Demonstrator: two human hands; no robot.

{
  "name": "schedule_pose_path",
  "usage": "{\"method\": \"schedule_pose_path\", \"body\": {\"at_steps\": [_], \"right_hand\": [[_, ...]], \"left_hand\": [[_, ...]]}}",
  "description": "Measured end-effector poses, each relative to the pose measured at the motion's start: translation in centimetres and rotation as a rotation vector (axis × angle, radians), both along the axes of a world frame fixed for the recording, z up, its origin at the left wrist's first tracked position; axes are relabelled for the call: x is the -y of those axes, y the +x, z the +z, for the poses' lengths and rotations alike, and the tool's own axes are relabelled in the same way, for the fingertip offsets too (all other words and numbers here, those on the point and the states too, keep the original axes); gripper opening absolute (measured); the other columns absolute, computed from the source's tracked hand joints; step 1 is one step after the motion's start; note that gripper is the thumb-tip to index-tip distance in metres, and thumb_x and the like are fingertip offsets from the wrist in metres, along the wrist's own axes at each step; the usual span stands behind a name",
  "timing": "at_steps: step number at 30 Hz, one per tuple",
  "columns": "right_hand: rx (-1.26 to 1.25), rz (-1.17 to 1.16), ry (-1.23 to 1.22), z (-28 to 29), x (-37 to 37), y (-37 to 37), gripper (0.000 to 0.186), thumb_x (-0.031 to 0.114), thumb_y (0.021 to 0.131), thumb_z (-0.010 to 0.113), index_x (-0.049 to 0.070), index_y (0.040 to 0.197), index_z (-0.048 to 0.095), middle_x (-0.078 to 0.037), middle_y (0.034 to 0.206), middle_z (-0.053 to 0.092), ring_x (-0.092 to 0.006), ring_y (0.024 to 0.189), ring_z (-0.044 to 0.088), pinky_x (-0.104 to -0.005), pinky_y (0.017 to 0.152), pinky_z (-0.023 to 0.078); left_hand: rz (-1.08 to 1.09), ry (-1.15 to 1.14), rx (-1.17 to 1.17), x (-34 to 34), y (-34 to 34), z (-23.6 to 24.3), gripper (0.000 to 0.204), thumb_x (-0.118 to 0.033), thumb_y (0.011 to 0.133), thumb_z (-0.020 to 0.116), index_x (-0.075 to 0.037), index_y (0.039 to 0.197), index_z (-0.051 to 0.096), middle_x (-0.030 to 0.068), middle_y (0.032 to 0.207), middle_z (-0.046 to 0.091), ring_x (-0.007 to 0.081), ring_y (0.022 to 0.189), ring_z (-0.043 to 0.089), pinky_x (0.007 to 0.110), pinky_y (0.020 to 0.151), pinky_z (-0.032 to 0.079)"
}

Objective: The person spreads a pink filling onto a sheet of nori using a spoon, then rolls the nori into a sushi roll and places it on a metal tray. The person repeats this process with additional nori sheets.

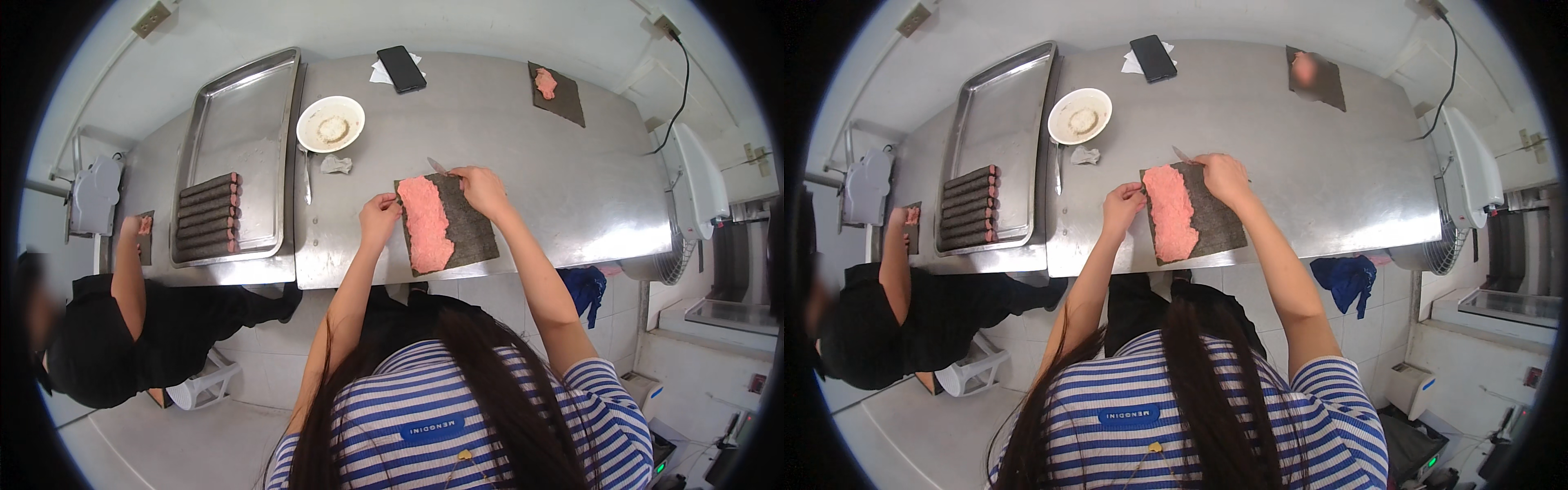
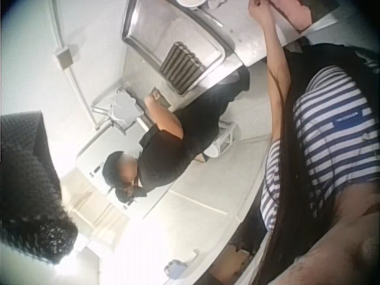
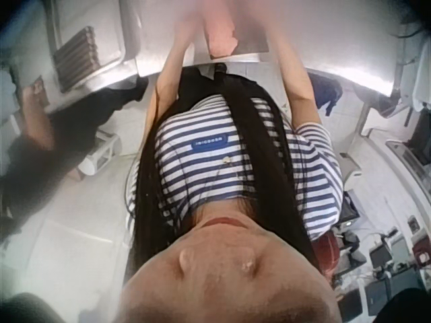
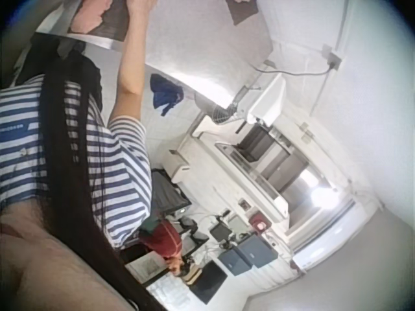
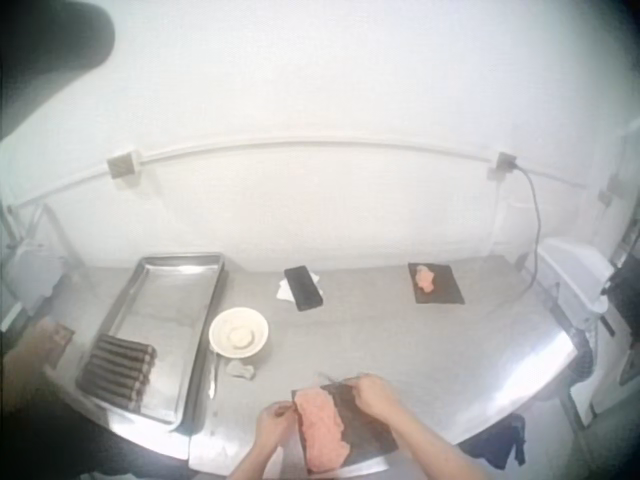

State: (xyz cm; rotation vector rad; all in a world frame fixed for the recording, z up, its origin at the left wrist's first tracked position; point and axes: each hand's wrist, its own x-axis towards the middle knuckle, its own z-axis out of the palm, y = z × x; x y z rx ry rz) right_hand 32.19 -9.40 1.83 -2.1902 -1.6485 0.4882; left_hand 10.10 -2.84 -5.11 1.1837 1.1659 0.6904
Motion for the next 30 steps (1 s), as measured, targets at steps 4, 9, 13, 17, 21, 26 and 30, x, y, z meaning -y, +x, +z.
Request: {"method": "schedule_pose_path", "body": {"at_steps": [4, 9, 13, 17, 21, 26, 30], "right_hand": [[-0.073, -0.069, -0.03, -1.2, 1.6, 0.1, 0.031, 0.006, 0.083, 0.05, 0.011, 0.107, 0.07, -0.015, 0.099, 0.066, -0.0355, 0.095, 0.062, -0.0453, 0.081, 0.049], [-0.007, 0.046, 0.079, -2.7, 0.8, -0.3, 0.03, 0.007, 0.084, 0.051, 0.01, 0.108, 0.069, -0.015, 0.1, 0.067, -0.0341, 0.092, 0.063, -0.0423, 0.08, 0.049], [-0.135, 0.051, 0.127, -3.4, -0.6, 0.3, 0.034, 0.006, 0.085, 0.054, 0.009, 0.116, 0.066, -0.015, 0.105, 0.068, -0.0298, 0.092, 0.065, -0.0385, 0.08, 0.049], [-0.508, -0.043, 0.262, -6.4, -0.2, 2.9, 0.034, 0.001, 0.09, 0.046, 0.003, 0.118, 0.065, 0.0, 0.069, 0.055, -0.0076, 0.064, 0.047, -0.0235, 0.059, 0.04], [-0.602, -0.121, 0.217, -7.2, -0.5, 2.9, 0.033, 0.001, 0.092, 0.045, 0.0, 0.119, 0.062, 0.0, 0.068, 0.055, -0.0047, 0.058, 0.045, -0.0206, 0.052, 0.036], [-0.712, -0.152, 0.239, -7.8, -0.7, 3.6, 0.033, 0.0, 0.091, 0.046, 0.0, 0.121, 0.061, 0.0, 0.07, 0.057, -0.0048, 0.056, 0.046, -0.0197, 0.05, 0.037], [-0.734, -0.164, 0.231, -7.8, -0.6, 4.5, 0.033, -0.001, 0.091, 0.047, 0.0, 0.121, 0.06, -0.001, 0.072, 0.059, -0.0048, 0.057, 0.047, -0.0199, 0.05, 0.038]], "left_hand": [[-0.026, 0.095, -0.091, -0.1, 0.4, -0.4, 0.029, -0.005, 0.079, 0.062, 0.007, 0.105, 0.064, 0.0135, 0.087, 0.071, 0.0158, 0.073, 0.068, 0.027, 0.068, 0.054], [-0.114, 0.15, -0.155, -0.4, -0.3, -0.5, 0.026, -0.009, 0.082, 0.06, 0.002, 0.105, 0.066, 0.0122, 0.092, 0.07, 0.0155, 0.079, 0.067, 0.027, 0.07, 0.053], [-0.052, 0.125, -0.144, 0.7, 0.0, -1.8, 0.022, -0.011, 0.08, 0.06, 0.0, 0.097, 0.068, 0.0135, 0.092, 0.071, 0.022, 0.086, 0.066, 0.037, 0.079, 0.051], [-0.16, 0.121, -0.173, 1.4, 0.6, -2.3, 0.022, -0.013, 0.078, 0.057, 0.001, 0.092, 0.069, 0.0153, 0.085, 0.07, 0.0244, 0.08, 0.068, 0.038, 0.075, 0.052], [-0.182, 0.268, -0.267, 1.3, -0.1, -2.9, 0.027, -0.022, 0.078, 0.059, -0.001, 0.09, 0.069, 0.0144, 0.079, 0.07, 0.0216, 0.073, 0.068, 0.037, 0.07, 0.052], [-0.186, 0.111, -0.189, 2.0, -0.7, -1.7, 0.026, -0.023, 0.078, 0.061, -0.001, 0.087, 0.072, 0.0137, 0.073, 0.069, 0.0217, 0.066, 0.067, 0.035, 0.067, 0.053], [-0.211, 0.029, -0.169, 2.1, -0.6, -0.8, 0.029, -0.027, 0.08, 0.06, -0.002, 0.09, 0.071, 0.0107, 0.074, 0.069, 0.0193, 0.066, 0.066, 0.033, 0.065, 0.052]]}}
